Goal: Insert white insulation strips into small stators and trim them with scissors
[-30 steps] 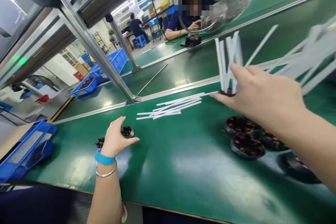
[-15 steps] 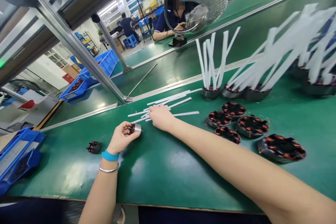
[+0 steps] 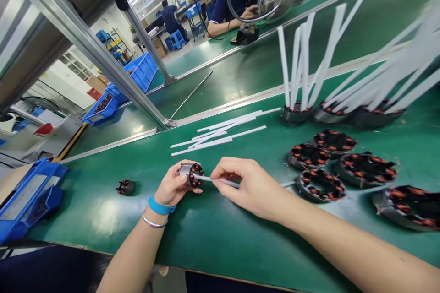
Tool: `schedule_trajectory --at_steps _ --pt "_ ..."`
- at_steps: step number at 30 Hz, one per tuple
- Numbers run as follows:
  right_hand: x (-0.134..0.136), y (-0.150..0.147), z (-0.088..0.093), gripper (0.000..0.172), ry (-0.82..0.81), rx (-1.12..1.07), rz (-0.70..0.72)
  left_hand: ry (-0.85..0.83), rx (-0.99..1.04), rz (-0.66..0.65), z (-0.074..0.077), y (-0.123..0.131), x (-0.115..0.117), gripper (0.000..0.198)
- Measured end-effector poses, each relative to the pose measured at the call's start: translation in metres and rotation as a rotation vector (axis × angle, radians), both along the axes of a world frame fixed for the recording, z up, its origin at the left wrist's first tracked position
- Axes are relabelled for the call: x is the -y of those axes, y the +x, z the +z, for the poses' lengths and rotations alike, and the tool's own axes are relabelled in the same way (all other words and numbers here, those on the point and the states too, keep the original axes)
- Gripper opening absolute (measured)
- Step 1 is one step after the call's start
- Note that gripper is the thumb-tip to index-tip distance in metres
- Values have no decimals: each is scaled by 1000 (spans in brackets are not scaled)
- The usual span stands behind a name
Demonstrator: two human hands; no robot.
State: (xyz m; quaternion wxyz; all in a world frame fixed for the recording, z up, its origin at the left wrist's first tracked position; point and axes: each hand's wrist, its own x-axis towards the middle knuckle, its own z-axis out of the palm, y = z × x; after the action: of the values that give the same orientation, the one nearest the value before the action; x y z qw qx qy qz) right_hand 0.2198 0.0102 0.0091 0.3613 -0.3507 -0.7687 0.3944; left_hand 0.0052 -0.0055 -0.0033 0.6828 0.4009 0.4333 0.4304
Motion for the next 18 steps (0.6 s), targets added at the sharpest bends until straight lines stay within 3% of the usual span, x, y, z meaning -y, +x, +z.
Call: schedule_trajectory --at_steps 3,10,18 --pt "0 -8 -8 22 -184 -133 -40 27 -31 -24 -2 7 3 53" --pt "-5 -7 -33 13 -350 -186 -107 -73 -1 -157 0 14 8 71" --pt "-3 -12 -38 36 -613 -212 -113 -83 -141 7 -18 23 11 45"
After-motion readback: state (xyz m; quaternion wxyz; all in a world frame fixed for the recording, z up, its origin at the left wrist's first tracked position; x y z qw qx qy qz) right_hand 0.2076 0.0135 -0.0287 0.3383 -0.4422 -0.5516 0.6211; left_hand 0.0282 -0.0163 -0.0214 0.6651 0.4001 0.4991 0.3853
